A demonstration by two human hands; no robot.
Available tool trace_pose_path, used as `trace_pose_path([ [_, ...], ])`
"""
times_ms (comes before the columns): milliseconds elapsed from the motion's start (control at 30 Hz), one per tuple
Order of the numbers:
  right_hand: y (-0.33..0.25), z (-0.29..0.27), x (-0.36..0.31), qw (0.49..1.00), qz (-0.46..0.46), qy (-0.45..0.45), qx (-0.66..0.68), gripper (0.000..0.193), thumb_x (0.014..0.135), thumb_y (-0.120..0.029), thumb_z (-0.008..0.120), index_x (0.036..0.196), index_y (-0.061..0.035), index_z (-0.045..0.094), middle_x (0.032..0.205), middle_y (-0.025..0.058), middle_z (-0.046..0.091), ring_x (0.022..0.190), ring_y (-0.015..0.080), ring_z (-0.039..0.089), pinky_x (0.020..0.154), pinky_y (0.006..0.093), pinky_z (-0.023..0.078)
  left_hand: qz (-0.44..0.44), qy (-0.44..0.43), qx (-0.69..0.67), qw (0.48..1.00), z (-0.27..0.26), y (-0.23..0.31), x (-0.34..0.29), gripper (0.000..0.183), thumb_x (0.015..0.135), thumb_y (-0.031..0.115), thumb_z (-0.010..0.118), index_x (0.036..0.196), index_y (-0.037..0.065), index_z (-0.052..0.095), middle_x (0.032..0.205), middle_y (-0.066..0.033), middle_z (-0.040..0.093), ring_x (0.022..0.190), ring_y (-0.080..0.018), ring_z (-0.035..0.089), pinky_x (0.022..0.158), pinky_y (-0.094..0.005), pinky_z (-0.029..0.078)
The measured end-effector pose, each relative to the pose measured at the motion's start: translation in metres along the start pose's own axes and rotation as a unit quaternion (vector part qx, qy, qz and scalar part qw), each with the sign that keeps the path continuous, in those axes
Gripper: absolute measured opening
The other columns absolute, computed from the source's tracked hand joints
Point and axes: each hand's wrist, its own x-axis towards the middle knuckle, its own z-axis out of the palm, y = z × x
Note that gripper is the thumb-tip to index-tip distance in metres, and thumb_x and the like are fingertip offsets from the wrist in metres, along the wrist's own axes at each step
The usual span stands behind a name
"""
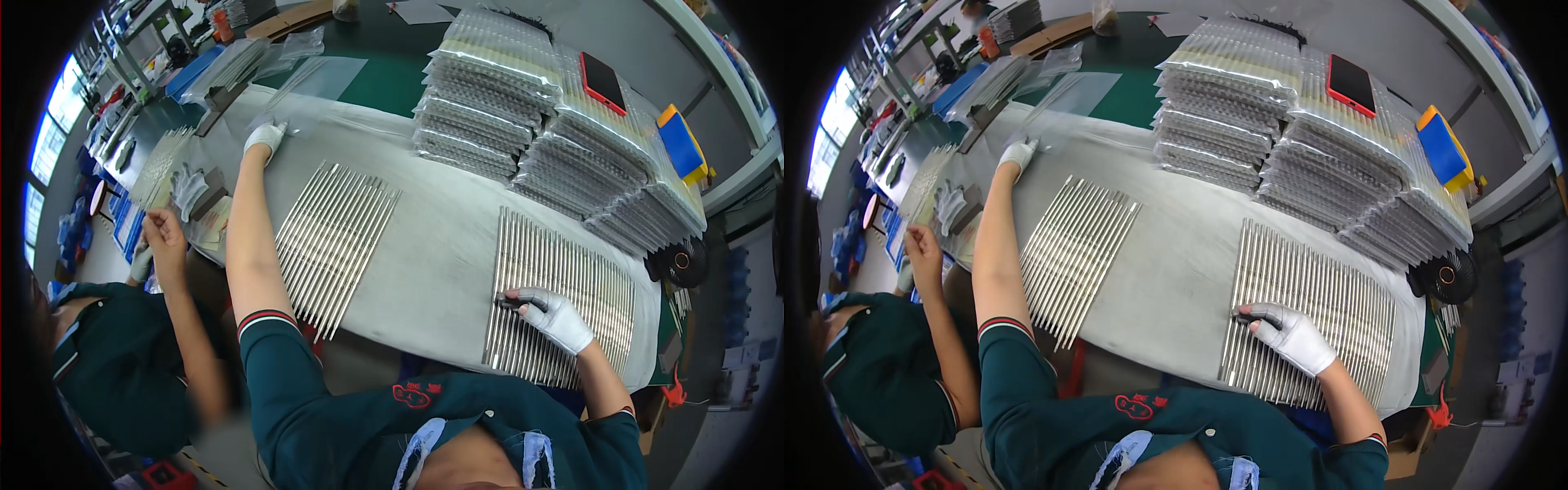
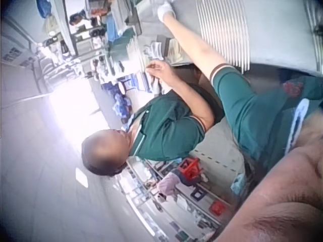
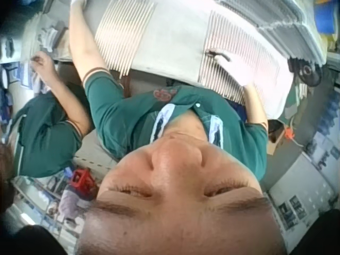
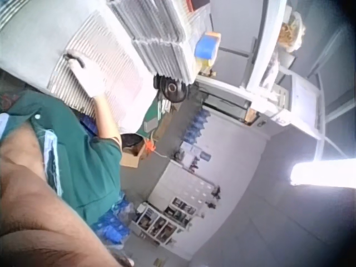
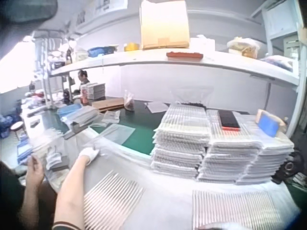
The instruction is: The person arranges metal rods on a table, places them into plastic bags, and uses a sanding block to smooth the ends of the rods. The person then places the rods back into the bags and stacks them.
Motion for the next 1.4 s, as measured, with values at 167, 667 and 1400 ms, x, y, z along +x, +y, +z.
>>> trace_pose_path([
  [167,-0.007,0.007,-0.031,0.997,-0.056,-0.036,-0.031,0.036,0.090,-0.026,0.057,0.117,-0.0038,0.058,0.114,0.0106,0.060,0.108,0.0194,0.056,0.096,0.0303,0.041,0.154,-0.097,0.068,0.981,-0.043,0.041,-0.073,0.058,0.090,0.049,0.039,0.126,0.005,0.051,0.121,-0.0195,0.055,0.114,-0.0343,0.050,0.098,-0.0380,0.037],
  [667,0.073,-0.040,-0.130,0.883,-0.174,0.067,-0.431,0.065,0.084,-0.039,0.055,0.131,0.0032,0.039,0.140,0.0188,0.035,0.132,0.0331,0.029,0.110,0.0447,0.020,0.488,-0.062,-0.041,0.870,0.029,0.335,-0.380,0.070,0.086,0.056,0.045,0.137,0.008,0.036,0.140,-0.0175,0.036,0.130,-0.0376,0.032,0.108,-0.0452,0.024],
  [1400,0.136,-0.165,-0.301,0.689,-0.077,0.665,-0.277,0.018,0.086,-0.009,0.060,0.103,-0.0050,0.064,0.099,0.0056,0.066,0.091,0.0157,0.061,0.081,0.0262,0.047,0.477,-0.017,-0.048,0.878,0.038,0.365,-0.401,0.057,0.083,0.044,0.056,0.131,0.014,0.047,0.134,-0.0177,0.043,0.125,-0.0394,0.036,0.106,-0.0507,0.023],
])
